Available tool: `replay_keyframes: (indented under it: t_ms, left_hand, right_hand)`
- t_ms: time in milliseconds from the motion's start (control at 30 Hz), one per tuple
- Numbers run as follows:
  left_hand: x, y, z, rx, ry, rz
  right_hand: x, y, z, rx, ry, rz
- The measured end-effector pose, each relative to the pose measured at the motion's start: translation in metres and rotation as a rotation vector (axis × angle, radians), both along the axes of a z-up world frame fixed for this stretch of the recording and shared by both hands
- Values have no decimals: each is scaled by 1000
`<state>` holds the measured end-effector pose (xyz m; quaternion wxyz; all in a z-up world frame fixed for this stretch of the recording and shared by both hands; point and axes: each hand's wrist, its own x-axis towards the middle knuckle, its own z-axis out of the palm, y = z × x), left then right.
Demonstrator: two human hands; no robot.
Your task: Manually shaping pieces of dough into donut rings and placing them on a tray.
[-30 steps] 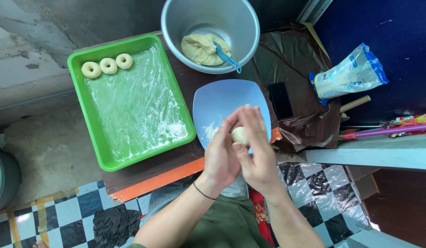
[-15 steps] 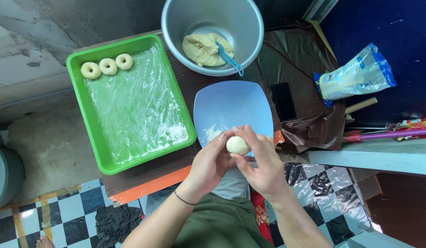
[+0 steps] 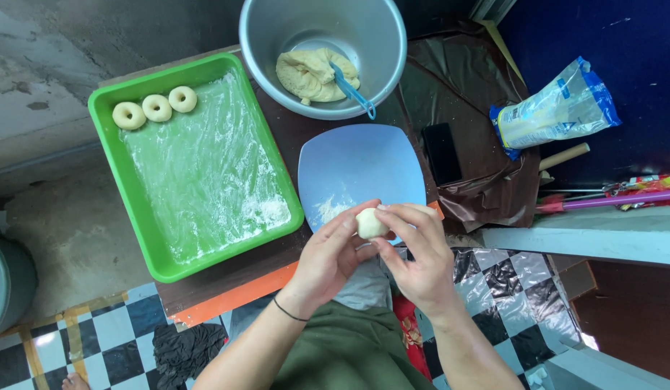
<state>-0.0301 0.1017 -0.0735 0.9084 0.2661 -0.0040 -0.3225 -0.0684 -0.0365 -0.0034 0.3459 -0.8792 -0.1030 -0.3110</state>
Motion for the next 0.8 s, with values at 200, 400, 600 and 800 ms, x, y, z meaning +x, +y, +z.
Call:
replay_keyframes:
  t_ms: [200, 400, 600, 800]
  left_hand:
    - [6, 23, 19, 196, -164, 61]
    - [15, 31, 30, 442, -322, 146]
    - [19, 41, 52, 606, -477, 144]
    - [27, 44, 64, 740, -573, 194]
  right_hand:
    - [1, 9, -10, 343, 79, 57]
    - [-3, 26, -13, 557, 102, 68]
    - [1, 20, -12, 647, 146, 85]
    - [4, 16, 0, 597, 204, 92]
